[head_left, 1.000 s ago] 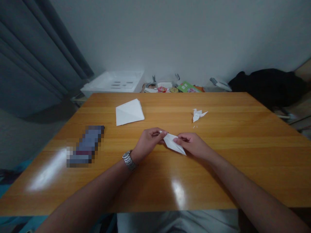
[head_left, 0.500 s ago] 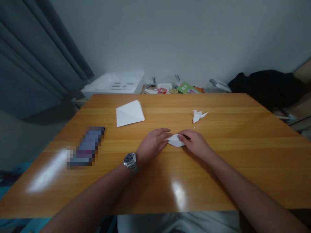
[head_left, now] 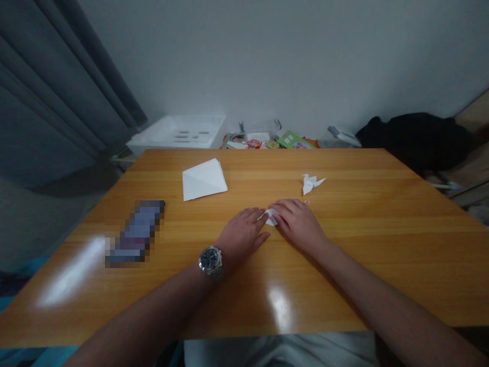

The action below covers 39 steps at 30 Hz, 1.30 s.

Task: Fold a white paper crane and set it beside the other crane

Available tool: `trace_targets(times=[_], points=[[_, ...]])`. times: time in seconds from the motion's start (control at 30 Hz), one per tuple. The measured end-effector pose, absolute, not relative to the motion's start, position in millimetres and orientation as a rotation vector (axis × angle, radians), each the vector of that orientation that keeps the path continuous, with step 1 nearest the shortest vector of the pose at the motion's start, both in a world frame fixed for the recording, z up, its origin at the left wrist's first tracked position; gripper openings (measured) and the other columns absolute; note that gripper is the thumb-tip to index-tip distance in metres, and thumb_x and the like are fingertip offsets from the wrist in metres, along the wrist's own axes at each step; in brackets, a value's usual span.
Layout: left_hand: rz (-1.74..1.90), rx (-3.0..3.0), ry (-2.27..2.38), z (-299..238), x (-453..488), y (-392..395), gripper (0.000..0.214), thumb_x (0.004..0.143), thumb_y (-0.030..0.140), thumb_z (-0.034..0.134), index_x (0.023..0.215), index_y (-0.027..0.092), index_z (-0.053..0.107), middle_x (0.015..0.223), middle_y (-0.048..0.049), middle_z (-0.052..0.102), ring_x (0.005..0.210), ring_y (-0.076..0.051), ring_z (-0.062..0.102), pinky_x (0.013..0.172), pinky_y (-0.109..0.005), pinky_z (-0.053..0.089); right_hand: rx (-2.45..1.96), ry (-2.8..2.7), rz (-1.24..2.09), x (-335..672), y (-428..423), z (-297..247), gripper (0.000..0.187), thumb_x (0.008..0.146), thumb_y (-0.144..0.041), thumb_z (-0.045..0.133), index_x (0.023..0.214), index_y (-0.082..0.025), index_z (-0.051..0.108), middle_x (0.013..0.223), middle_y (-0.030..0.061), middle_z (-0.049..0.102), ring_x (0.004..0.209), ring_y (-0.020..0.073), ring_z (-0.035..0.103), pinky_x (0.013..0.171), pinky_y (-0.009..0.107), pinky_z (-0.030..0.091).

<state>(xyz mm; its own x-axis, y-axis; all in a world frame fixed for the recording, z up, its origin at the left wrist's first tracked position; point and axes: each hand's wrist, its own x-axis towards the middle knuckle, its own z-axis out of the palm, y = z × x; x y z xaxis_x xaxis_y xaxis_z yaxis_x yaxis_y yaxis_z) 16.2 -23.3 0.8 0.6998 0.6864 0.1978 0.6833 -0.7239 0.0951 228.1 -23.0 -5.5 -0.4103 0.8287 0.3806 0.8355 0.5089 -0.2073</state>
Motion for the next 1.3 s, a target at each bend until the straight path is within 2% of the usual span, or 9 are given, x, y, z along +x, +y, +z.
trace_targets(times=[0.13, 0.2, 0.27, 0.43, 0.63, 1.0, 1.3], points=[[0.374, 2.876, 1.239, 0, 17, -24, 0.052, 0.101, 0.043, 0.048, 0.140, 0.009, 0.052, 0.144, -0.0148, 0.056, 0.134, -0.028, 0.051, 0.117, -0.042, 0.037, -1.383, -2.419, -0.144, 216, -33, -4, 0.044, 0.104, -0.037, 0.044, 0.138, -0.014, 0.058, 0.141, 0.0136, 0.061, 0.133, 0.0278, 0.050, 0.118, 0.052, 0.028], [0.381, 2.870, 1.247, -1, 17, -25, 0.053, 0.101, 0.043, 0.046, 0.141, 0.008, 0.051, 0.144, -0.0147, 0.056, 0.134, -0.028, 0.051, 0.117, -0.040, 0.037, -1.422, -2.436, -0.145, 213, -36, -7, 0.050, 0.104, -0.042, 0.041, 0.142, -0.012, 0.054, 0.147, 0.0153, 0.056, 0.139, 0.0290, 0.045, 0.122, 0.055, 0.019], [0.385, 2.867, 1.254, -2, 18, -25, 0.052, 0.101, 0.041, 0.046, 0.141, 0.008, 0.051, 0.144, -0.0151, 0.055, 0.133, -0.027, 0.051, 0.116, -0.040, 0.038, -1.450, -2.456, -0.116, 212, -36, -10, 0.053, 0.104, -0.043, 0.038, 0.143, -0.010, 0.052, 0.150, 0.0170, 0.052, 0.141, 0.0292, 0.043, 0.123, 0.055, 0.016], [0.393, 2.869, 1.254, -3, 20, -27, 0.051, 0.100, 0.038, 0.046, 0.140, 0.006, 0.050, 0.143, -0.0170, 0.056, 0.132, -0.028, 0.052, 0.115, -0.040, 0.039, -1.473, -2.472, 0.011, 213, -34, -15, 0.057, 0.104, -0.043, 0.036, 0.146, -0.006, 0.050, 0.153, 0.0194, 0.047, 0.145, 0.0285, 0.039, 0.123, 0.050, 0.023], [0.399, 2.916, 1.221, -4, 22, -28, 0.050, 0.100, 0.032, 0.046, 0.143, 0.008, 0.046, 0.145, -0.0184, 0.054, 0.134, -0.028, 0.051, 0.117, -0.041, 0.037, -1.487, -2.431, 0.149, 213, -34, -18, 0.060, 0.104, -0.044, 0.034, 0.149, -0.007, 0.045, 0.156, 0.0194, 0.042, 0.147, 0.0284, 0.037, 0.120, 0.049, 0.033], [0.359, 2.835, 1.212, -6, 23, -28, 0.051, 0.101, 0.029, 0.044, 0.146, 0.006, 0.043, 0.151, -0.0184, 0.047, 0.141, -0.025, 0.045, 0.121, -0.039, 0.032, -1.449, -2.438, 0.115, 213, -32, -21, 0.063, 0.105, -0.045, 0.031, 0.151, -0.004, 0.042, 0.159, 0.0188, 0.038, 0.148, 0.0279, 0.034, 0.123, 0.046, 0.028], [0.329, 2.844, 1.179, -9, 18, -31, 0.051, 0.104, 0.031, 0.035, 0.149, 0.009, 0.038, 0.157, -0.0170, 0.039, 0.147, -0.024, 0.036, 0.121, -0.043, 0.030, -1.505, -2.453, 0.172, 215, -32, -24, 0.066, 0.105, -0.049, 0.028, 0.155, -0.007, 0.036, 0.163, 0.0166, 0.029, 0.152, 0.0260, 0.027, 0.124, 0.047, 0.024]])
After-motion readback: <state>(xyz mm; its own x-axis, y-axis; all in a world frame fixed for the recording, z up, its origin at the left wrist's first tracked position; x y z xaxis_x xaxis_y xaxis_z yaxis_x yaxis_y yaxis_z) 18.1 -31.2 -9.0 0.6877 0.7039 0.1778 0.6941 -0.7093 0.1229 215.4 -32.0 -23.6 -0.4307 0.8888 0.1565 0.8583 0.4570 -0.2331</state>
